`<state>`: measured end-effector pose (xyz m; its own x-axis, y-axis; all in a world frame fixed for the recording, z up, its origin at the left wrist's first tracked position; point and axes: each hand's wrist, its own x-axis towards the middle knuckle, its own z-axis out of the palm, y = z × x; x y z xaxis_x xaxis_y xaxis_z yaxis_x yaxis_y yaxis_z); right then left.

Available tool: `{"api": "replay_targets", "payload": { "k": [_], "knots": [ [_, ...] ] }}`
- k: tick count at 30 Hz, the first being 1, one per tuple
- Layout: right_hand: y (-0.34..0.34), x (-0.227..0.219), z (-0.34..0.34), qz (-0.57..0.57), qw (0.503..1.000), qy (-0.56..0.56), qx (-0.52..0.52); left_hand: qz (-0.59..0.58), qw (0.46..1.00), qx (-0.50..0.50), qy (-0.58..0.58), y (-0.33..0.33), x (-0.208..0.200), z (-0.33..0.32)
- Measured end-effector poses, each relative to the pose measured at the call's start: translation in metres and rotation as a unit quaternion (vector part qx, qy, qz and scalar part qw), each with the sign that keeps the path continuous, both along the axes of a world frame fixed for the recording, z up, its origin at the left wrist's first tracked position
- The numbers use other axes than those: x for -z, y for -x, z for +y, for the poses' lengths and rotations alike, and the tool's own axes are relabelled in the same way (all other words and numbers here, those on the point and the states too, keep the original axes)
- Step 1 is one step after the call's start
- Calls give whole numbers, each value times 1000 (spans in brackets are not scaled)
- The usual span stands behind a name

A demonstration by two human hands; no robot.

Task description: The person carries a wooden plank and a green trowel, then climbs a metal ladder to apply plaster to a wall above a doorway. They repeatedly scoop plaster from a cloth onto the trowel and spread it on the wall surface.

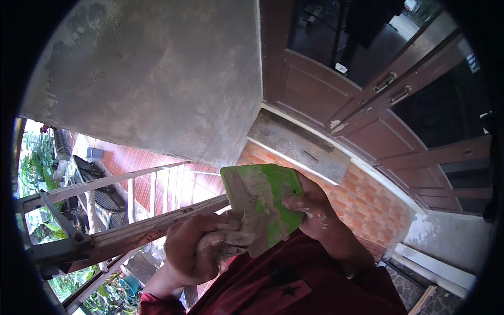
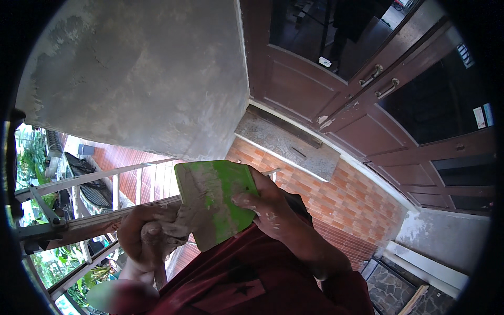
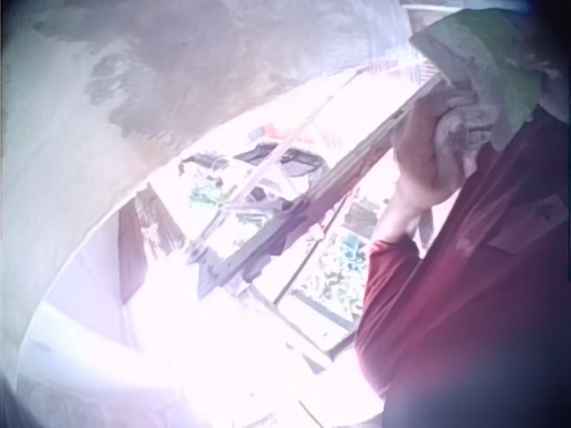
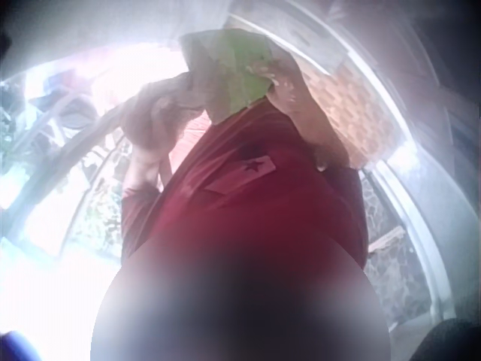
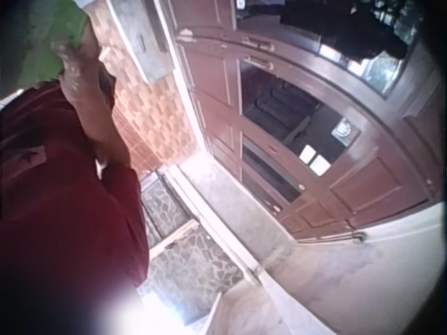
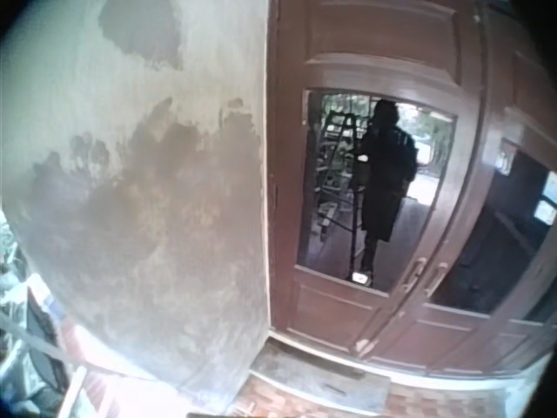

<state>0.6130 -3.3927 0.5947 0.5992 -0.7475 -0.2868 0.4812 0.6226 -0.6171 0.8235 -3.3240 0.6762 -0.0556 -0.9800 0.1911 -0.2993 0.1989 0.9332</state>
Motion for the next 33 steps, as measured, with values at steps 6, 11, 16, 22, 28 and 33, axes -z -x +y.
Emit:
{"api": "replay_targets", "payload": {
  "k": [6,11,16,22,28,33],
  "knots": [
    [6,-7,-3,-11,1000,16,-13,-35,999,-14,37,0,-12,-2],
    [12,-13,-4,-15,998,68,9,125,992,8,-11,10,-14,-4],
    [16,-21,-5,5,995,96,17,157,988,-8,-6,23,-4,-3],
    [17,-25,-4,10,995,92,38,120,990,-72,-22,20,-1,7],
    [14,-25,-2,-1,993,106,42,38,994,-95,-42,14,-2,16],
    [11,-29,2,-6,992,110,66,-33,997,-67,-29,6,-11,20]
  ]
}}
